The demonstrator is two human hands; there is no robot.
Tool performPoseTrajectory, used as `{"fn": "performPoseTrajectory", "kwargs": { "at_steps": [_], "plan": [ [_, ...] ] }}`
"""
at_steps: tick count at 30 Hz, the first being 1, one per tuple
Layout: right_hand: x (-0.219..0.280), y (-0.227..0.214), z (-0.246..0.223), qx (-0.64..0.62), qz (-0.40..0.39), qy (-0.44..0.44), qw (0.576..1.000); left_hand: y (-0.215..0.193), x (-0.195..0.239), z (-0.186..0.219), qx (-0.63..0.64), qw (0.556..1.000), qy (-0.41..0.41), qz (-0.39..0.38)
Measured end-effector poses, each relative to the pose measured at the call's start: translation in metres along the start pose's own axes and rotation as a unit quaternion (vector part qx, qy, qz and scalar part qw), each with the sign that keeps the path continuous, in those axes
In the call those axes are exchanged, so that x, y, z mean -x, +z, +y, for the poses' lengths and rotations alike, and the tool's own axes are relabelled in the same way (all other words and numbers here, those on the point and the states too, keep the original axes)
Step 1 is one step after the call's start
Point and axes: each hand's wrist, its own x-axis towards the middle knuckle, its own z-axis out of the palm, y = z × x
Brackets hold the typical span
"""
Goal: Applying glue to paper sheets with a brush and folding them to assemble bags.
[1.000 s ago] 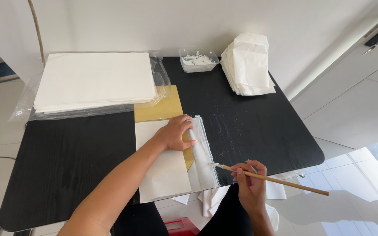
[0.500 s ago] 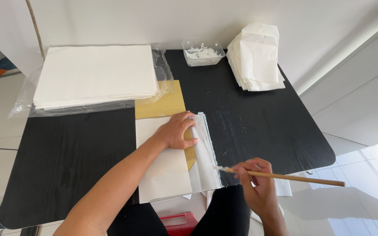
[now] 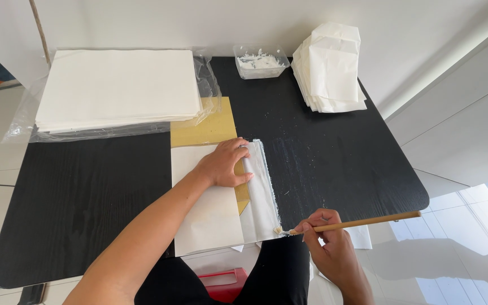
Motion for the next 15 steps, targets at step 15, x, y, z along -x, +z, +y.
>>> {"fn": "performPoseTrajectory", "kwargs": {
  "at_steps": [15],
  "plan": [
    [-0.015,0.017,0.011,-0.046,0.048,-0.176,0.982,0.002,0.000,-0.004,0.006,1.000,0.011,0.007]
  ]
}}
